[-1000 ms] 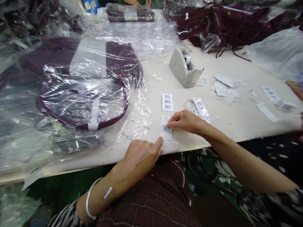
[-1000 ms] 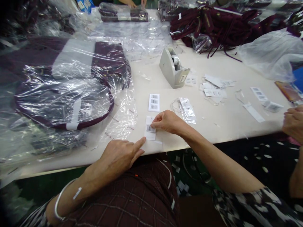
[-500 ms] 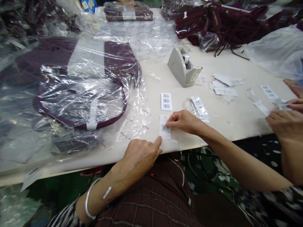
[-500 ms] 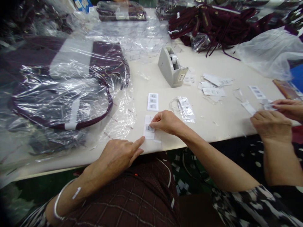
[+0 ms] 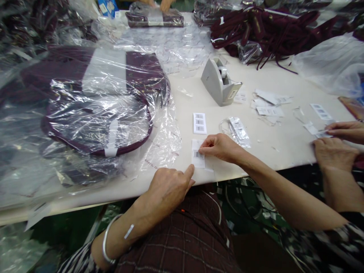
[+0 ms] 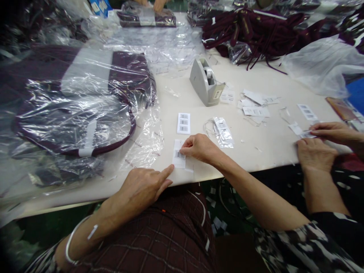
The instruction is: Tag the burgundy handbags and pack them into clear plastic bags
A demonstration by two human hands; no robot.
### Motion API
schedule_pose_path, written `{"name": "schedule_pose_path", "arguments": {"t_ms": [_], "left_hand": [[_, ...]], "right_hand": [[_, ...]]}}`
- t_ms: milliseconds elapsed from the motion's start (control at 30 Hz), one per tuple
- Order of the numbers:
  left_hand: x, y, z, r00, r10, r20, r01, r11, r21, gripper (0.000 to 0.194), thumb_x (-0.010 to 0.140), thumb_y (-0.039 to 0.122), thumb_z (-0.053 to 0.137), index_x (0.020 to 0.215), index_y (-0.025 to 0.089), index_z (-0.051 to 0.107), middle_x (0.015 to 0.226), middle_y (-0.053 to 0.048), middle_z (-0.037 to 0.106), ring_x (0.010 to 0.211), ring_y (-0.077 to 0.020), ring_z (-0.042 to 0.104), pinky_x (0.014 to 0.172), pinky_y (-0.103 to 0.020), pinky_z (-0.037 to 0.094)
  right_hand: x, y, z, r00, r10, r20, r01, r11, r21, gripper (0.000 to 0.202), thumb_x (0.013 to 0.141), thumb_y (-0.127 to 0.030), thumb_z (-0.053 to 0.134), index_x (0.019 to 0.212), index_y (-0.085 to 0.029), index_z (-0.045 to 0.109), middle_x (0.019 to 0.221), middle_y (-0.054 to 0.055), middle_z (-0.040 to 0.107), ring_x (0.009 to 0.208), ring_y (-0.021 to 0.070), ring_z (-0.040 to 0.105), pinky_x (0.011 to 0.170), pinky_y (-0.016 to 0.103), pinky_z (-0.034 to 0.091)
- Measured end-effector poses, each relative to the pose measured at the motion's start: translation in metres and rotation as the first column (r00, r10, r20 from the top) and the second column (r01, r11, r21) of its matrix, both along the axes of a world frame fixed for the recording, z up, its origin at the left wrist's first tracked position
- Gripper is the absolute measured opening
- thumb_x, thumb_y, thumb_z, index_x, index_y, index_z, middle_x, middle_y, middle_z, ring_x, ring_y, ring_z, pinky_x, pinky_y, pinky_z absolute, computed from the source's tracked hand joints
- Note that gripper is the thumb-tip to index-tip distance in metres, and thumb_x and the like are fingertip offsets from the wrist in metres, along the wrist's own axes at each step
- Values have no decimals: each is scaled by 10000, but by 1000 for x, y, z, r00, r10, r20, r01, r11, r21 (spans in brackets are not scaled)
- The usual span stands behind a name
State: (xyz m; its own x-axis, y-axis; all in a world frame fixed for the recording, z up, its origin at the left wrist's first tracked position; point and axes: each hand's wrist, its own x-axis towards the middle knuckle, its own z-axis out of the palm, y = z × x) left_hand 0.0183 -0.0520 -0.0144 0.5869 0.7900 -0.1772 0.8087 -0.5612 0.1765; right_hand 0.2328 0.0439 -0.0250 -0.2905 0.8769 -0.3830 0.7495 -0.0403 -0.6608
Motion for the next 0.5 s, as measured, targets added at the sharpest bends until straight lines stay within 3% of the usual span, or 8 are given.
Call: {"name": "schedule_pose_path", "arguments": {"t_ms": [500], "left_hand": [[-1,1,0,1000,-17,-19,18,1000,25,359,968,374,501,1288,220,551,751,-76,752,624,-253,707,474,-297,284]], "right_hand": [[0,-16,-8,998,65,-2,-61,954,294,154,799,-295,667,672,-210,690,752,23,654,653,125,567,634,283,414]]}}
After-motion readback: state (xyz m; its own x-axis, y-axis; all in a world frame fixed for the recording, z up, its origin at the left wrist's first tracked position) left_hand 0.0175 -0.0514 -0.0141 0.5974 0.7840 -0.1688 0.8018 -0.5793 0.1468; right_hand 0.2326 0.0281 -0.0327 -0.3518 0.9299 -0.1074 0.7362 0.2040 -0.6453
